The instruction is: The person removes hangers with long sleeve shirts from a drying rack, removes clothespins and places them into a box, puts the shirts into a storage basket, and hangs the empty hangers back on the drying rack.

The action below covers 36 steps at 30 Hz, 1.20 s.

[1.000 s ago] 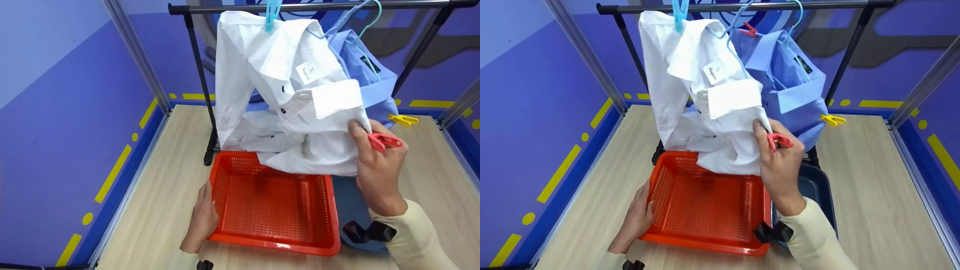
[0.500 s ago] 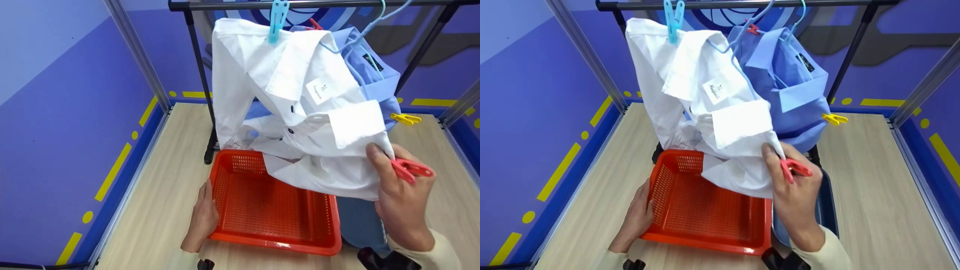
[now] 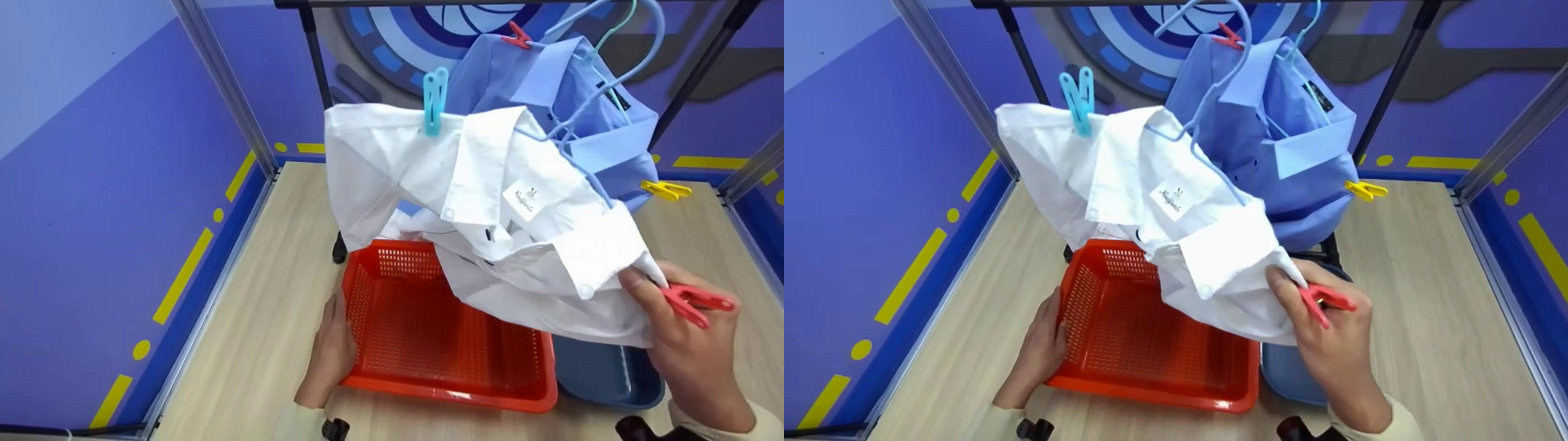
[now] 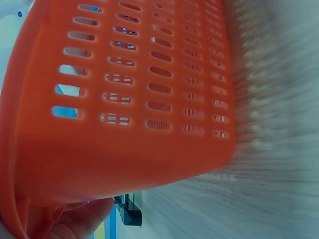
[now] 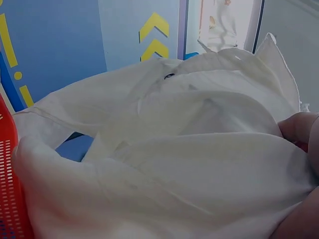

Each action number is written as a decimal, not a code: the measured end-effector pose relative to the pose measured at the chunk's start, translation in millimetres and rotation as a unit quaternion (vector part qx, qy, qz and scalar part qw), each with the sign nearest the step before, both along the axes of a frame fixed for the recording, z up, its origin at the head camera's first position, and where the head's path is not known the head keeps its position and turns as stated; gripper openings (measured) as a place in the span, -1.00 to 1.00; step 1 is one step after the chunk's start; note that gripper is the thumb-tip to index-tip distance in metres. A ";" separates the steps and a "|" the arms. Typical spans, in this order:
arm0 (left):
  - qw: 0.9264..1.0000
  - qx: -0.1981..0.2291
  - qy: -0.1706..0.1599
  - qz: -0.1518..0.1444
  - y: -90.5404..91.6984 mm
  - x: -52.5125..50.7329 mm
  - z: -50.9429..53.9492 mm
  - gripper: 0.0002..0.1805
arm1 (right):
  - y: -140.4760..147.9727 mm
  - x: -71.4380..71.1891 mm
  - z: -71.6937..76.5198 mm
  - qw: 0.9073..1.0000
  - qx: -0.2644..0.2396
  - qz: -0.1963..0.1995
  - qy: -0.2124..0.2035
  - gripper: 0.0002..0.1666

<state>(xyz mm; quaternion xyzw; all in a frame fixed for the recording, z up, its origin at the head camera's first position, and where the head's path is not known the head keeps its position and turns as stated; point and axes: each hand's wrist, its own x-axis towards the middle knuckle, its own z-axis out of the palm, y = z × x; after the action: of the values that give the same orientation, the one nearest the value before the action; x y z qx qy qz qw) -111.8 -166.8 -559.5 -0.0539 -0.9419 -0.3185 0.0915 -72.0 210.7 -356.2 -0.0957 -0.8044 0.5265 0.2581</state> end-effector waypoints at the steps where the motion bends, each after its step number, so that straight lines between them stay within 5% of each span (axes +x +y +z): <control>1: 1.000 -0.001 -0.004 0.002 0.0 -0.1 0.4 -0.34 | 1.1 0.0 -1.1 1.000 0.000 0.004 -0.001 -0.73; 14: 1.000 0.004 -0.002 0.000 -1.4 0.0 3.0 -0.31 | 18.3 -0.1 -31.9 0.998 0.003 -0.007 -0.070 -0.72; 23: 0.999 -0.006 0.046 -0.009 -1.7 1.4 -1.2 -0.32 | 21.5 -6.6 -58.8 0.988 0.053 0.069 -0.128 -0.67; 36: 0.999 -0.011 0.053 -0.009 -2.8 1.0 -1.7 -0.30 | 3.4 -18.0 -91.8 0.979 0.052 0.168 -0.103 -0.86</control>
<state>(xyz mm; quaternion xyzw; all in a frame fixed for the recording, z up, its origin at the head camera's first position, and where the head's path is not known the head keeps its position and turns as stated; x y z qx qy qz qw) -110.8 -169.6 -561.2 -0.0801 -0.9386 -0.3061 0.1376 -90.0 214.1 -448.0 0.0007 -0.8577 0.5068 0.0865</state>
